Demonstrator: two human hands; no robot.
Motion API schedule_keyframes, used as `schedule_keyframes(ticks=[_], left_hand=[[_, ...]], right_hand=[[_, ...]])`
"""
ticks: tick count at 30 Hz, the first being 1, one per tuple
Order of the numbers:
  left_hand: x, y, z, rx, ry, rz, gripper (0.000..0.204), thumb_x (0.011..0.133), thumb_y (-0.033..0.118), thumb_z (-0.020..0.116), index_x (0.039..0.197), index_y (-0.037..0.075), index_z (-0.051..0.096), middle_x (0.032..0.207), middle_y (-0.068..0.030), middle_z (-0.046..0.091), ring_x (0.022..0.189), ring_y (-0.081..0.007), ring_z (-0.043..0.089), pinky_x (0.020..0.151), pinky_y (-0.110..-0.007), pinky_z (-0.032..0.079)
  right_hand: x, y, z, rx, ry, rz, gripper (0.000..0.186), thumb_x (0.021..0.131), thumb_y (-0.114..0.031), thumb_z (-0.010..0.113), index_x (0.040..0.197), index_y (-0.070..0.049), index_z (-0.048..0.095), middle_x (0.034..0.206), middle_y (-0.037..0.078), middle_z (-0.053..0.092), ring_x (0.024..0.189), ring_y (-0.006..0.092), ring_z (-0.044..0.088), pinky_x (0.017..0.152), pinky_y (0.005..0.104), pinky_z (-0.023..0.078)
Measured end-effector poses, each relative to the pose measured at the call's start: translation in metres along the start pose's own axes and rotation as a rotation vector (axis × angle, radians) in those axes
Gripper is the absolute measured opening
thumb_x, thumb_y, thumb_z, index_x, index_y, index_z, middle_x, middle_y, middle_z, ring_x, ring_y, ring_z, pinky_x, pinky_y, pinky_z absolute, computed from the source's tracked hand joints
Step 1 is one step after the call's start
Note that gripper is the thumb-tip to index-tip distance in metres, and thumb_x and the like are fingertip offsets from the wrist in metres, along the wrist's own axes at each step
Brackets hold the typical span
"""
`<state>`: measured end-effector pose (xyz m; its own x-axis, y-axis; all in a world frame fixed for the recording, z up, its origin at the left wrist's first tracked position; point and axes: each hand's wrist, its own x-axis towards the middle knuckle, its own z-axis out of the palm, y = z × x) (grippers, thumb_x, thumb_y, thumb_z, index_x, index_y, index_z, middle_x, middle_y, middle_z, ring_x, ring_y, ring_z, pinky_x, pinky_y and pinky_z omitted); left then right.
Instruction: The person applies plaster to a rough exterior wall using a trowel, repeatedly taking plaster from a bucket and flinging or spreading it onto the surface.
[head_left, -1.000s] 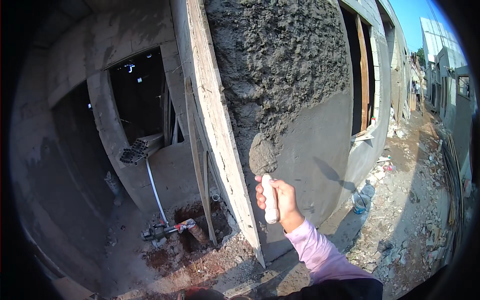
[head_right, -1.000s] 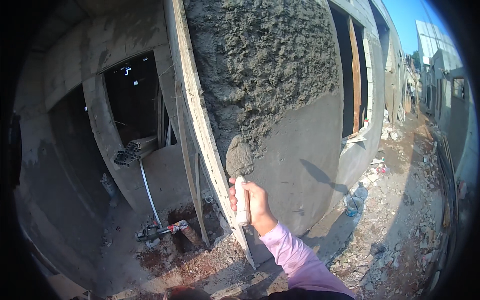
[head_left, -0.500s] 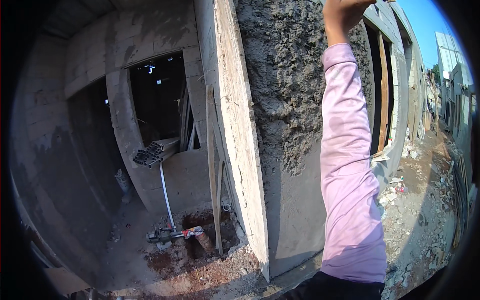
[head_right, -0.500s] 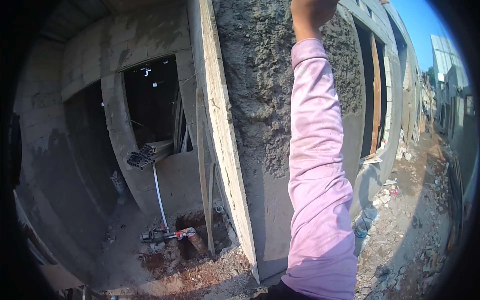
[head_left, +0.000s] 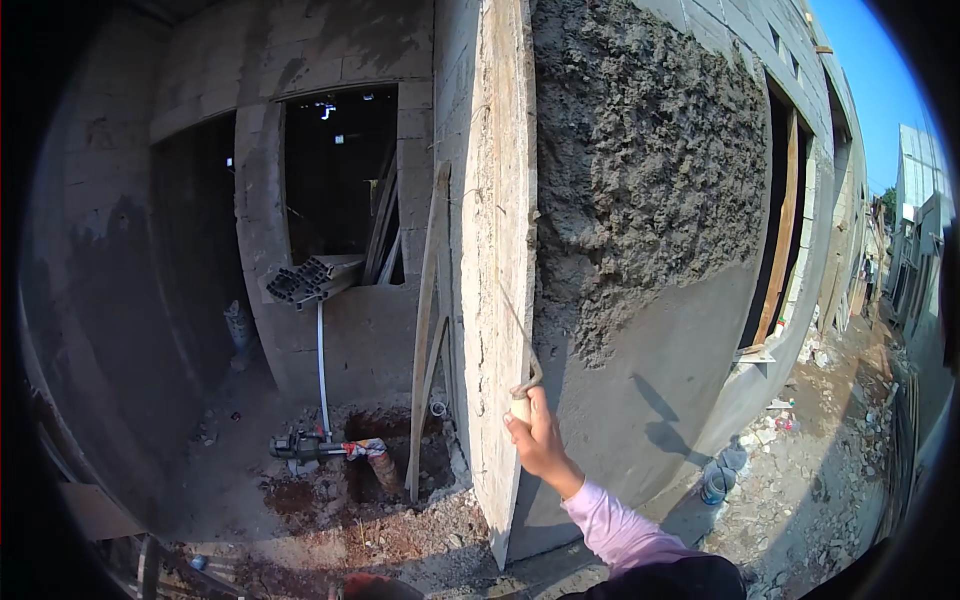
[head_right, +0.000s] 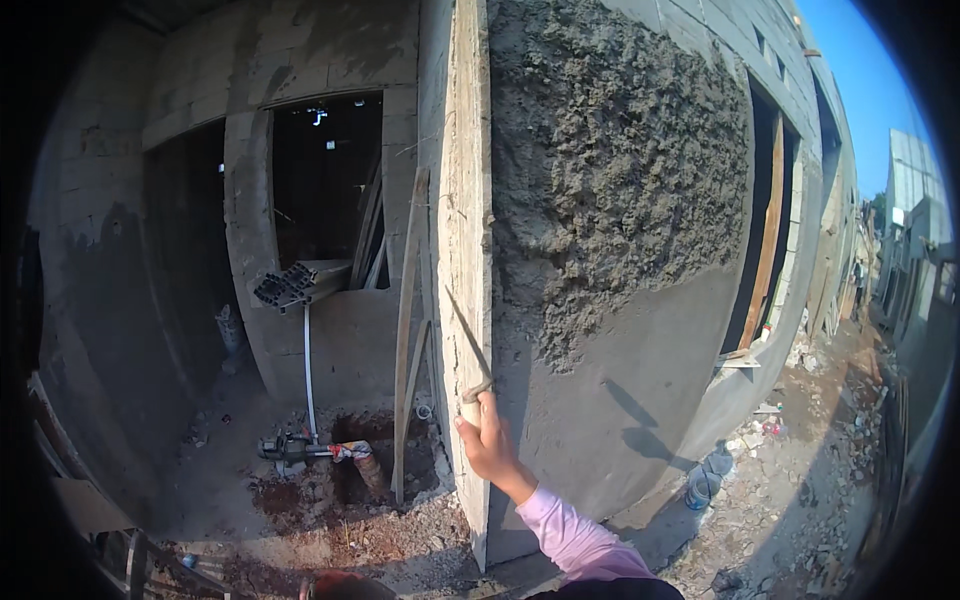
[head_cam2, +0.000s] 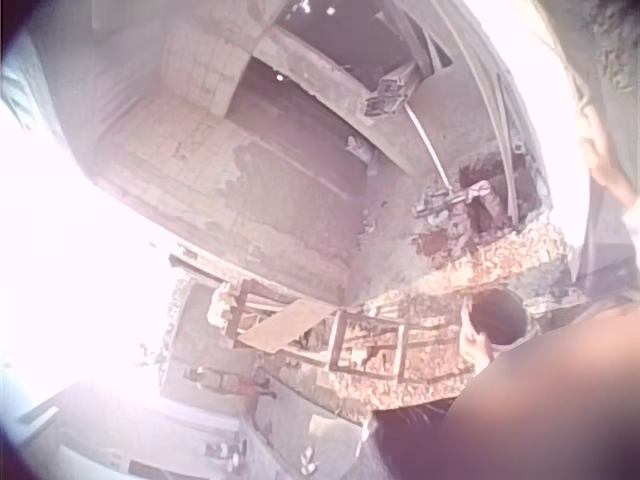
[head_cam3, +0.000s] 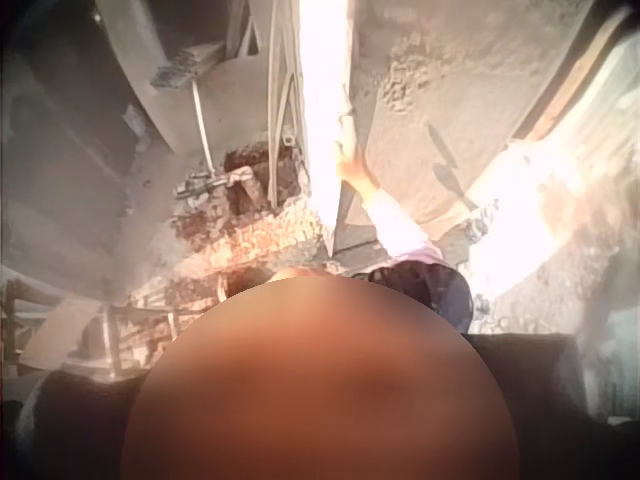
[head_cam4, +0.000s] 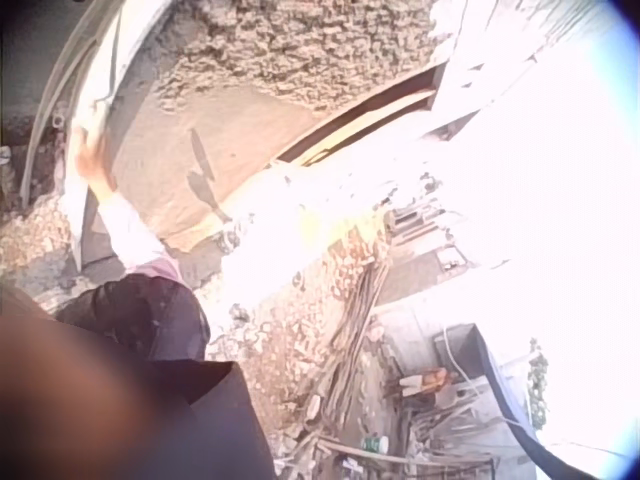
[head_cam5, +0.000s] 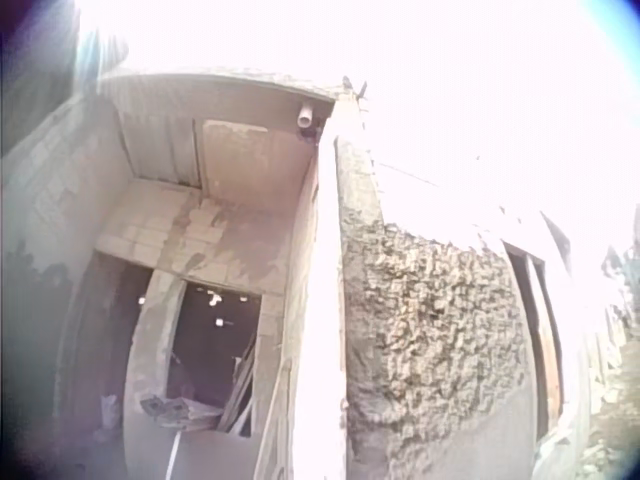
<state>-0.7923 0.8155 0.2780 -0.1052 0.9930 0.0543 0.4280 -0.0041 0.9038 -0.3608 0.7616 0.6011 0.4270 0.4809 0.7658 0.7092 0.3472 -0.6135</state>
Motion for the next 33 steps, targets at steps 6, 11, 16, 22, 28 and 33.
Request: schedule_keyframes(ticks=[6,11,16,22,28,33], left_hand=[[-0.011,0.01,0.07,-0.138,-0.23,0.151,0.058,0.084,0.005,0.063,0.139,0.004,0.044,0.121,-0.0193,0.057,0.105,-0.0306,0.058,0.089,-0.041,0.05],[-0.03,-0.017,0.096,-0.152,-0.666,0.219,0.067,0.089,0.007,0.059,0.149,0.007,0.029,0.145,-0.0144,0.043,0.121,-0.0337,0.05,0.09,-0.044,0.049],[-0.073,0.161,0.089,-0.173,-0.626,0.513,0.021,0.062,0.004,0.061,0.079,-0.005,0.054,0.069,-0.0042,0.052,0.066,-0.0116,0.048,0.059,-0.032,0.042],[-0.079,0.156,0.078,-0.194,-0.582,0.599,0.015,0.063,0.003,0.058,0.07,-0.002,0.046,0.058,-0.0072,0.045,0.057,-0.0104,0.042,0.051,-0.031,0.036],[-0.081,0.165,0.076,-0.273,-0.632,0.603,0.011,0.066,0.002,0.059,0.07,-0.001,0.049,0.056,-0.0082,0.046,0.057,-0.0077,0.043,0.051,-0.03,0.039],[-0.072,0.167,0.063,-0.218,-0.557,0.641,0.013,0.067,0.0,0.059,0.072,-0.002,0.047,0.056,-0.0117,0.043,0.052,-0.0134,0.043,0.051,-0.032,0.038]], right_hand=[[-0.342,0.079,0.009,0.547,-0.872,1.308,0.026,0.092,-0.025,0.059,0.106,-0.003,0.055,0.083,0.004,0.059,0.057,0.0114,0.052,0.051,0.0259,0.043],[-0.354,0.079,0.042,0.536,-0.58,1.48,0.033,0.092,-0.035,0.055,0.081,-0.004,0.061,0.069,0.005,0.06,0.058,0.0179,0.059,0.048,0.0345,0.047],[-0.35,0.063,0.037,-0.235,-0.732,0.358,0.023,0.081,-0.017,0.057,0.08,0.005,0.063,0.072,0.016,0.064,0.06,0.0288,0.063,0.054,0.0398,0.051],[-0.322,0.028,-0.015,-0.549,-1.29,0.099,0.024,0.071,-0.01,0.06,0.086,0.008,0.066,0.089,0.022,0.068,0.087,0.0363,0.069,0.071,0.0457,0.055],[-0.309,0.0,-0.012,-0.554,-0.932,0.128,0.025,0.068,-0.008,0.062,0.086,0.008,0.065,0.082,0.023,0.066,0.07,0.039,0.069,0.059,0.0488,0.054],[-0.274,-0.007,-0.056,-0.677,-1.199,0.251,0.024,0.073,-0.012,0.064,0.089,0.005,0.069,0.091,0.025,0.069,0.086,0.04,0.07,0.073,0.0472,0.055]])
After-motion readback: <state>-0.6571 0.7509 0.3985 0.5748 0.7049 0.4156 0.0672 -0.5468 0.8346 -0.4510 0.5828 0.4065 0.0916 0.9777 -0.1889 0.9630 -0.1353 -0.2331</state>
